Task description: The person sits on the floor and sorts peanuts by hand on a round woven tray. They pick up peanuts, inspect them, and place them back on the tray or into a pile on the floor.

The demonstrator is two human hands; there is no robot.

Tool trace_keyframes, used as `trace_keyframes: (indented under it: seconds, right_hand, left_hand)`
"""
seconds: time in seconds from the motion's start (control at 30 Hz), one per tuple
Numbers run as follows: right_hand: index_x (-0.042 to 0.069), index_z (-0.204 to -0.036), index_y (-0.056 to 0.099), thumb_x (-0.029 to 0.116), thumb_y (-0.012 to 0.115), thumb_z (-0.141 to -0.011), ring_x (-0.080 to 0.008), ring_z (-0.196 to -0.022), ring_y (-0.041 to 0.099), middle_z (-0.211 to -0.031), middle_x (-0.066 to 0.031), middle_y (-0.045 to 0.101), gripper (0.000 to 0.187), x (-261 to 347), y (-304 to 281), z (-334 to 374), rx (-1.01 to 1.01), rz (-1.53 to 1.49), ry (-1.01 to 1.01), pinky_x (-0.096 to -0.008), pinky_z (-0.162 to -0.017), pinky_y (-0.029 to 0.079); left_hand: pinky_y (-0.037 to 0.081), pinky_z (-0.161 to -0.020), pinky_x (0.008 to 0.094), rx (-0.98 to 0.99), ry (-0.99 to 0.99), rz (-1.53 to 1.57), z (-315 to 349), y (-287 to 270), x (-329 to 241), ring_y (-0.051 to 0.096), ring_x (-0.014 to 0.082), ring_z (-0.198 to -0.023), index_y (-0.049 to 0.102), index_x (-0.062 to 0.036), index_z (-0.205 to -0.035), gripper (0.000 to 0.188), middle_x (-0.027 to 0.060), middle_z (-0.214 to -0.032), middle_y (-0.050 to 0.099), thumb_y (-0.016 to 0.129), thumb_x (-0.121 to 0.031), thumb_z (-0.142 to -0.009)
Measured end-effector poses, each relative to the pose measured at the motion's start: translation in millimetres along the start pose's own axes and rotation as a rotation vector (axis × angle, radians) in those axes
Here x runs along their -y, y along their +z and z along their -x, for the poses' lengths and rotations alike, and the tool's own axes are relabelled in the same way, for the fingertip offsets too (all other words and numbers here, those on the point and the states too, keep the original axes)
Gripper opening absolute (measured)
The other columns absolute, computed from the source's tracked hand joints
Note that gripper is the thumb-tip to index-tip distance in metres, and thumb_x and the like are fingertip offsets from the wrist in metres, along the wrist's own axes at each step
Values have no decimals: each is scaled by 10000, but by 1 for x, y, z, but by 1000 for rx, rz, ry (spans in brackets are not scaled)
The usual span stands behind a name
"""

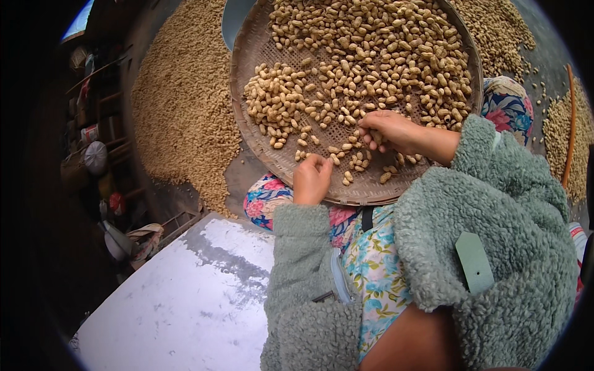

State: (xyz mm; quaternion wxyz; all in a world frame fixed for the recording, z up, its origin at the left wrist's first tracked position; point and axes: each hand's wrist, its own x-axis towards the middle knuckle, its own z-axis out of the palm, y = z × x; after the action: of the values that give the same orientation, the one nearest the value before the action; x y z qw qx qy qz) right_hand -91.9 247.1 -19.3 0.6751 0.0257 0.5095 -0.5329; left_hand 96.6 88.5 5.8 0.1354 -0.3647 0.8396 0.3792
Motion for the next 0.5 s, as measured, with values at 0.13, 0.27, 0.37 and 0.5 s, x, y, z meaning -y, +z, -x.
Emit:
trace_keyframes:
  seconds: [0.13, 0.27, 0.37, 0.5]
  right_hand:
    - [62, -985, 610, 211, 444, -970, -78, -614, 592, -749, 4, 616, 223, 1, 1, 0, 36, 21, -4, -228, -498, 435]
    - [50, -1173, 590, 216, 475, -946, -108, -680, 633, -817, -19, 644, 304, 0, -1, 3, 93, -51, 84, -250, -556, 527]
    - [33, -1195, 571, 263, 473, -957, -168, -790, 679, -939, -69, 664, 346, -4, 0, 3, 206, -132, 164, -326, -684, 592]
    - [59, -1089, 613, 342, 510, -939, -178, -749, 667, -869, -40, 644, 336, -1, 3, 8, 227, -192, 185, -316, -660, 568]
  left_hand:
    - [477, -555, 266, -83, 24, 158, -9, 12, 12, 593, 110, -622, 653, 10, -922, 205, 46, -740, 660, 700, -181, -863]
    - [493, -560, 219, 137, -214, 766, -9, 1, 0, 628, 101, -676, 599, -3, -1070, 197, 68, -901, 685, 619, -143, -933]
    - [504, -590, 215, 266, -156, 1147, -2, -1, -6, 639, 114, -716, 618, 4, -1072, 175, 86, -941, 693, 576, -124, -960]
    - [509, -601, 253, 25, 16, 707, -7, 0, -22, 635, 132, -683, 686, -18, -975, 122, 52, -888, 666, 646, -111, -906]
